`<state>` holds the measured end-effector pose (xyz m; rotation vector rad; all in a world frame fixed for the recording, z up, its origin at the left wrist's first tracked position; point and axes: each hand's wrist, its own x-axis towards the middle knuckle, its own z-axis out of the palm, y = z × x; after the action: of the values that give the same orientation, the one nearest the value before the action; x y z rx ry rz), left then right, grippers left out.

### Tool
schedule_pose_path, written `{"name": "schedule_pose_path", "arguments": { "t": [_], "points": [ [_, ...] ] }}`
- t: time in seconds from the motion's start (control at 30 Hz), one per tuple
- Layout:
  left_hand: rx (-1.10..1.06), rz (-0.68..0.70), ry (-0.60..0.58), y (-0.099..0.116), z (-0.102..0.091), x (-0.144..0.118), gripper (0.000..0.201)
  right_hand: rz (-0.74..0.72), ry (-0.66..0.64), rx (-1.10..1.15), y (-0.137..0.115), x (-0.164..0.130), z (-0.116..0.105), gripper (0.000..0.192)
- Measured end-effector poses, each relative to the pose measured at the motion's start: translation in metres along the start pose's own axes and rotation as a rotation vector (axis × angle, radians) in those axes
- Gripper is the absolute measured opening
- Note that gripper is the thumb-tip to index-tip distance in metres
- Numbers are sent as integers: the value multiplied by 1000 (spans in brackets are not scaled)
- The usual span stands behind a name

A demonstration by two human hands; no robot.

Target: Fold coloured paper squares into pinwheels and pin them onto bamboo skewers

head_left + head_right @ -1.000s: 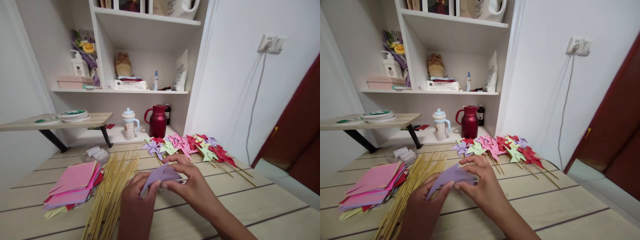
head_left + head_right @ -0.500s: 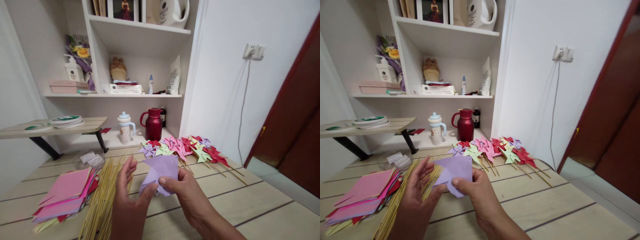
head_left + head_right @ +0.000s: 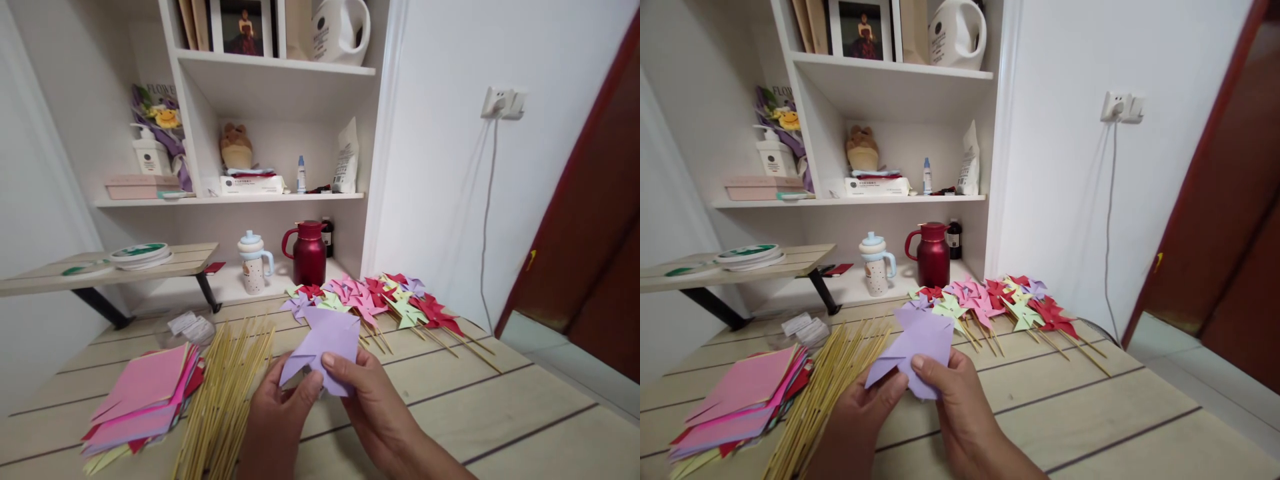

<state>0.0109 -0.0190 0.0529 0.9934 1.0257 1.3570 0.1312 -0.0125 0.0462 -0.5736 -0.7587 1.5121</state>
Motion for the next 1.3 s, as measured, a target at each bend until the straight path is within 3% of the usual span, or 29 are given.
{"name": "schedule_pose_path", "arguments": {
  "t": [0.27, 0.57, 1.3],
  "points": [
    [69, 10, 94, 17, 8, -12, 29, 19, 14, 15, 13, -5, 3, 22],
    [-113, -51, -43, -18, 0, -3, 36, 7, 17, 62, 10, -7, 5, 26],
    [-145, -50, 75, -17, 3, -9, 30, -11, -48, 90, 14, -10, 9, 31]
  ]
}}
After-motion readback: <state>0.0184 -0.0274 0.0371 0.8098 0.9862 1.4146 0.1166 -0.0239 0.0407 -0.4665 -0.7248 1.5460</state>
